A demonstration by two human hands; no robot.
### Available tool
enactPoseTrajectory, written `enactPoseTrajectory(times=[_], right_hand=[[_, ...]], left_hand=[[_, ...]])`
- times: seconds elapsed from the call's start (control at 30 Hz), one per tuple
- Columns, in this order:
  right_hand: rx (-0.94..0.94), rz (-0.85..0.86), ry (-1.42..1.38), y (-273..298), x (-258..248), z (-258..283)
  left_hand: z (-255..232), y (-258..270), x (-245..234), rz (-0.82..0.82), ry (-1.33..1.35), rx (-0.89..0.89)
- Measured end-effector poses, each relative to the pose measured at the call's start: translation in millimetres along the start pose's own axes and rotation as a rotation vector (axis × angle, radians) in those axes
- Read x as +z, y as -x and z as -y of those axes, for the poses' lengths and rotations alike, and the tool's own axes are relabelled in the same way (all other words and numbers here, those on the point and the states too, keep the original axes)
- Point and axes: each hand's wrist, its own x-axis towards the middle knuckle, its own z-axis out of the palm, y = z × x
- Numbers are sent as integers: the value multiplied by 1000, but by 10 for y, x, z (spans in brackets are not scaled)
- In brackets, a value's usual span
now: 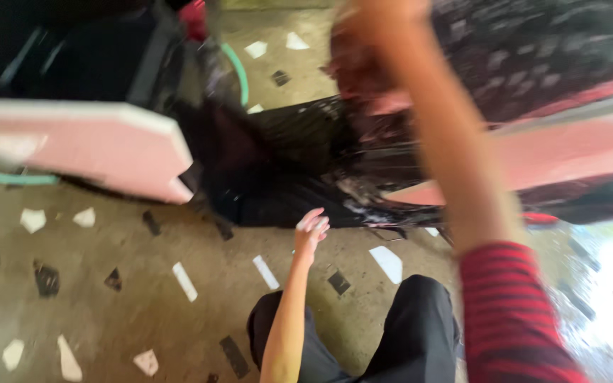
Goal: The person scrubs a motorcycle with a soapy cloth, cleaning the rear storage box, seat, side panels, and license plate area. They briefly rinse the cloth in a bucket and continue scrubbing the front fairing.
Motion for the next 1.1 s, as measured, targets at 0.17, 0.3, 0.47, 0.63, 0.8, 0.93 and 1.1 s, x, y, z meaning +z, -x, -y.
enactPoseTrajectory(times=[0.17, 0.3, 0.47, 0.63, 0.8, 0.93, 1.1], right_hand=[[-354, 210, 66, 205, 69, 554], [-408, -135, -308, 253, -339, -514], [58, 33, -387, 334, -1001, -2339], [232, -49, -297, 920, -1316, -3847], [200, -93, -519, 1621, -1577, -4478], [836, 100, -1147, 2163, -2097, -4434], [1047, -96, -1380, 2845, -2882, -4958]], left_hand=[[-206, 655, 485, -251, 175, -184], [-724, 1016, 1103, -244, 146, -96], [-1513, 1364, 2334, -232, 67, 389], [-2638, 1647, 3977, -140, -506, 605], [-3142, 1725, 5697, 68, -570, 633], [-2983, 1874, 6474, 74, -184, 511], [-2798, 2213, 7111, 221, 384, -251]])
